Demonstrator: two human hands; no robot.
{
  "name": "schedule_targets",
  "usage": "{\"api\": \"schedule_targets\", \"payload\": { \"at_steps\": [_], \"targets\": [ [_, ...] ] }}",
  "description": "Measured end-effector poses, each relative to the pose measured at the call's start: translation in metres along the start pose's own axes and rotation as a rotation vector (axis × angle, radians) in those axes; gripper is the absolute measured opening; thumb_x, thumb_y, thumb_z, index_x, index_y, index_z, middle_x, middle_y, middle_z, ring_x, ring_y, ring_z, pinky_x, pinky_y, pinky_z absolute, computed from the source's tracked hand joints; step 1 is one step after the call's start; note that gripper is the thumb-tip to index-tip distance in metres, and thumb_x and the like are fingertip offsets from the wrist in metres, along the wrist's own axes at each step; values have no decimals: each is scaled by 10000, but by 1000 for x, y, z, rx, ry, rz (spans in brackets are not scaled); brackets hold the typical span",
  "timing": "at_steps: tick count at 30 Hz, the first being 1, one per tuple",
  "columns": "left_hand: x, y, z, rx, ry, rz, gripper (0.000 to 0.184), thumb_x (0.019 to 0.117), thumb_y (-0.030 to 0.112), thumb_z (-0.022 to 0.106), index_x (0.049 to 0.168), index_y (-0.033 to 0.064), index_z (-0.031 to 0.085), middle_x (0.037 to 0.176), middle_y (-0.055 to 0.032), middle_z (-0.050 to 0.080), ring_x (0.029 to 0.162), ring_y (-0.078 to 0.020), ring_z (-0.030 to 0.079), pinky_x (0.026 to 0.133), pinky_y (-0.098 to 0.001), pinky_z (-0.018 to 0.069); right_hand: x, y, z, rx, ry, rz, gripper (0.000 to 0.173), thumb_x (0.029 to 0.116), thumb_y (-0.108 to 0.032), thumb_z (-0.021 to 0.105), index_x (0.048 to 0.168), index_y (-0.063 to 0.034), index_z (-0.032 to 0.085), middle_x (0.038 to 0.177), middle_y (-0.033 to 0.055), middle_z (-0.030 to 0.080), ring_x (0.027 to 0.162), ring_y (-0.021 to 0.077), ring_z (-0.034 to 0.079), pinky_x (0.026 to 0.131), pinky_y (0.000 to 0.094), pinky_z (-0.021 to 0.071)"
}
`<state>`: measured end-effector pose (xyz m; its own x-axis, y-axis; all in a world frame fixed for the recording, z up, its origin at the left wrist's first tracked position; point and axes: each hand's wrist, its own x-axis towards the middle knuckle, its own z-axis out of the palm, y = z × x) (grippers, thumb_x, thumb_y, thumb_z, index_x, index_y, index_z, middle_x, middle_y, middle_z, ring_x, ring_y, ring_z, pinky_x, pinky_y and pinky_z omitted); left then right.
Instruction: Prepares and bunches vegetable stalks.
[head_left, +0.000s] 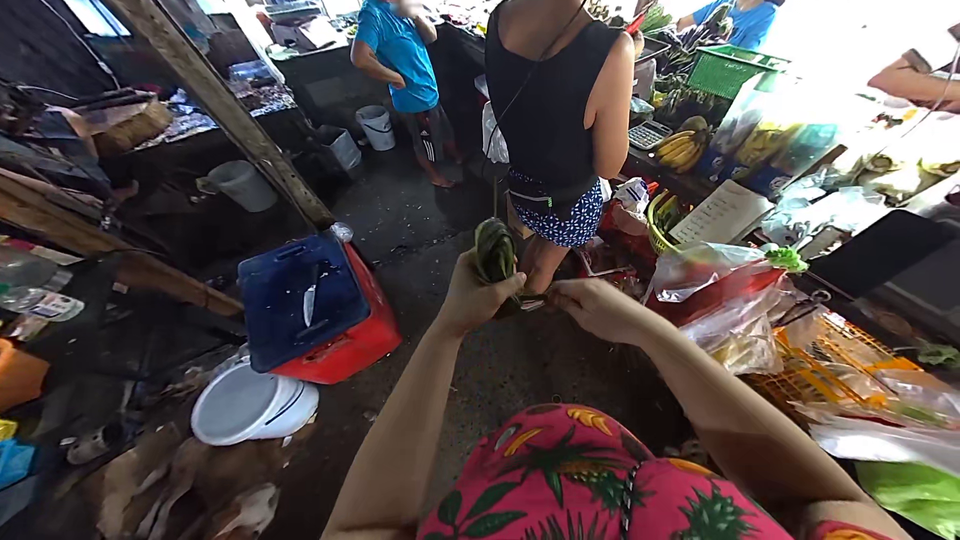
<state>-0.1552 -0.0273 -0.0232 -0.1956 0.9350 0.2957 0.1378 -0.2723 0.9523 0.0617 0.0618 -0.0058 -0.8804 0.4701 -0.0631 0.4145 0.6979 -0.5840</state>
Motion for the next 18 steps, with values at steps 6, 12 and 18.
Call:
{"api": "schedule_targets", "payload": {
  "at_steps": [6, 12, 18],
  "targets": [
    [1, -1, 9, -53, -259, -151, 254, 830, -15, 763, 1071, 25, 694, 957, -33, 745, 893, -115, 721, 845, -316, 616, 18, -3, -22, -307, 241, -343, 229, 1026, -222, 589, 934, -86, 748, 918, 40, 730, 944, 202, 702, 882, 430, 562],
    [1, -3, 10, -73, -208, -199, 248, 824, 12, 777, 1059, 45, 705, 938, -19, 745, 878, -101, 717, 839, -304, 611, 19, -8, -15, -18, 218, -120, 322, 1105, -278, 458, 1030, -56, 678, 940, 54, 665, 834, 136, 658, 811, 359, 565],
    [1, -19, 6, 32, -237, 2, 237, 824, 102, 795, 1027, 33, 695, 926, -14, 749, 847, -91, 727, 814, -304, 624, 8, -8, -18, -134, 193, -31, 234, 1058, -139, 526, 1102, -94, 751, 1063, 84, 679, 1084, 247, 628, 1008, 462, 488]
  ]
}}
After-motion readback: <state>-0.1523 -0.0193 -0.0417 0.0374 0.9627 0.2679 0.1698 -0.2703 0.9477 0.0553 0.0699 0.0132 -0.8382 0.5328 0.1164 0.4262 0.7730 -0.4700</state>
